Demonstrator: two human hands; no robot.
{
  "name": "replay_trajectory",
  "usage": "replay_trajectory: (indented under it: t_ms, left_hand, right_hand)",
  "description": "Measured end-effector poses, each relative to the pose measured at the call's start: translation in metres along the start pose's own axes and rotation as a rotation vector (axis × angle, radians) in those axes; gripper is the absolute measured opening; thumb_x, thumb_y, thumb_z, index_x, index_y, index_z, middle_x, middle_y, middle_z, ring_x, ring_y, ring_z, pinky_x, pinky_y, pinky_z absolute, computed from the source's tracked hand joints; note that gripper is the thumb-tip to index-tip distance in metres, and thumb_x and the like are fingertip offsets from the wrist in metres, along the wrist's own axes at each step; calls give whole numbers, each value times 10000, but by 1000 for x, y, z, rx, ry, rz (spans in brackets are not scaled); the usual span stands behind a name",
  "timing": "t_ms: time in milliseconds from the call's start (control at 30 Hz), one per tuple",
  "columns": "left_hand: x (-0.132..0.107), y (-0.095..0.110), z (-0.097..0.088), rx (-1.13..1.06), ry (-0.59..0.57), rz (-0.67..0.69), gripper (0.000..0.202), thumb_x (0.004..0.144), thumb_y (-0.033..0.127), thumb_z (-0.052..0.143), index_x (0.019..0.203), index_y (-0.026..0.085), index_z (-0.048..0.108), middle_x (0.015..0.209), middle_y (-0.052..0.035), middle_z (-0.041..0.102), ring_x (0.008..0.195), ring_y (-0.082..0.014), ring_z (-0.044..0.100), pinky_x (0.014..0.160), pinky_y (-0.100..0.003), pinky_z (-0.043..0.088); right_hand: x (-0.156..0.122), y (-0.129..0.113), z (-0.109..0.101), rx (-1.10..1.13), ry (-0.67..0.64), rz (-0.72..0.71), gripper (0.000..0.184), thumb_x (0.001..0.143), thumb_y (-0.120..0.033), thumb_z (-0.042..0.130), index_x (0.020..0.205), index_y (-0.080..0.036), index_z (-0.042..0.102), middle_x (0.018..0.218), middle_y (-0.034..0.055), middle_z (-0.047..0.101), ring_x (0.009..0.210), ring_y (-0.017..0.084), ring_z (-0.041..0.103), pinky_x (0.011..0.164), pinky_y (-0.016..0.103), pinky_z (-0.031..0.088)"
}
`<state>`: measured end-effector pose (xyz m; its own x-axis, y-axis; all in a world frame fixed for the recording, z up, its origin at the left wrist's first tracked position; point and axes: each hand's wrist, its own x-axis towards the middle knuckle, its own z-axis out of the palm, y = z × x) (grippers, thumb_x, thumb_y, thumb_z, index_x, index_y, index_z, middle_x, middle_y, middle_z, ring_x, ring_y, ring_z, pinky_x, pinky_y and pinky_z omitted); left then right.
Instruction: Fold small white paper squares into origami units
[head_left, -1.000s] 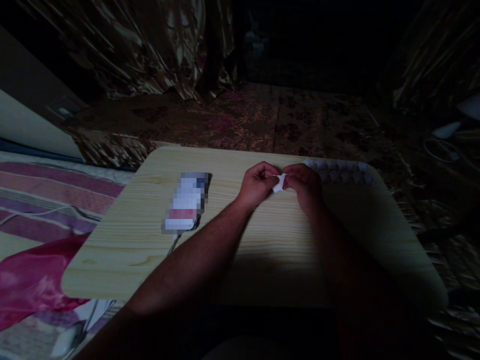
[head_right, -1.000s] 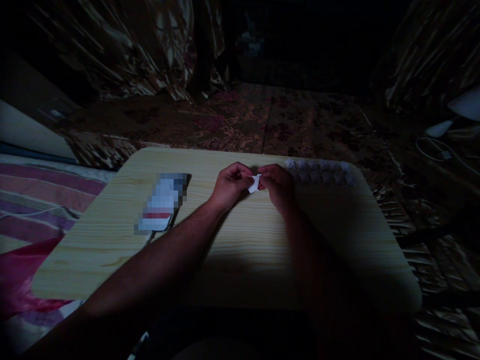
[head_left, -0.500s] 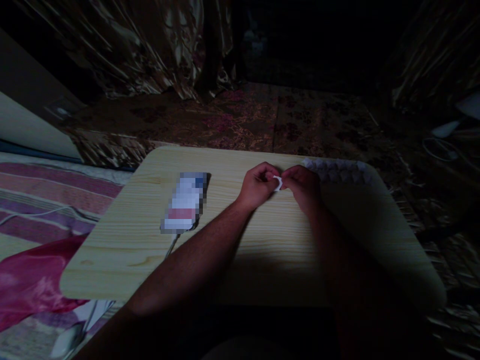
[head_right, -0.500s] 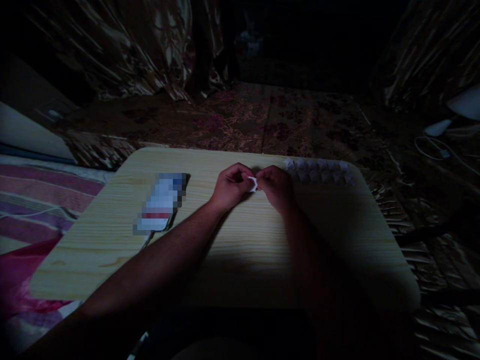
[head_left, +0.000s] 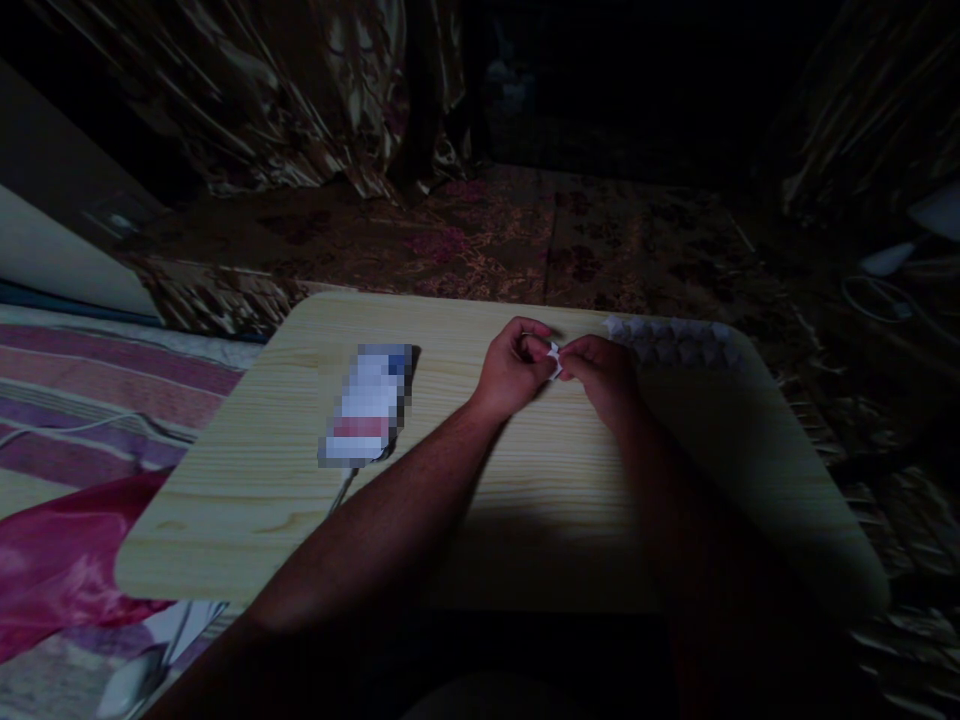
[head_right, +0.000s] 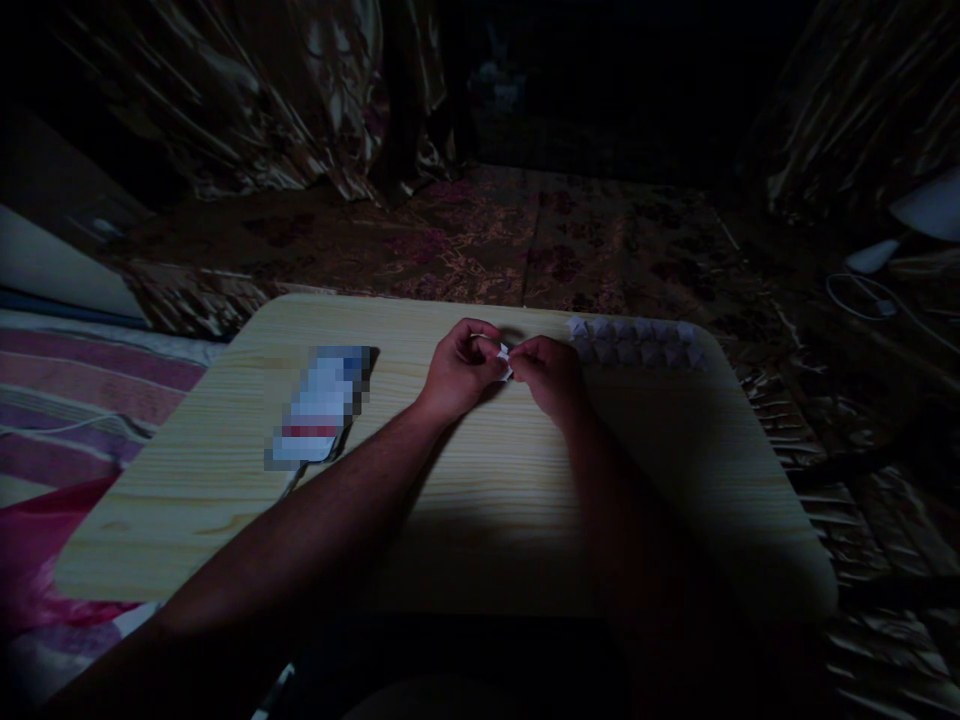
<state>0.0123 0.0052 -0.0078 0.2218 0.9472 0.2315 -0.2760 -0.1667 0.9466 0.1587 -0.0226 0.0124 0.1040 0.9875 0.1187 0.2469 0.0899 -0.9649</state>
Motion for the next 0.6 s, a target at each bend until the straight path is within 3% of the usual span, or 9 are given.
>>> replay_trajectory:
  t_ms: [600]
  left_hand:
    - [-1, 2, 2, -11, 33, -51, 392, 617, 144, 768, 955, 184, 573, 654, 45, 627, 558, -88, 570, 567, -218, 439]
  right_hand:
    - [0, 2, 0, -66, -4, -65, 117, 735, -292, 625, 757, -182, 658, 603, -19, 646, 581, 133, 587, 560, 243, 426]
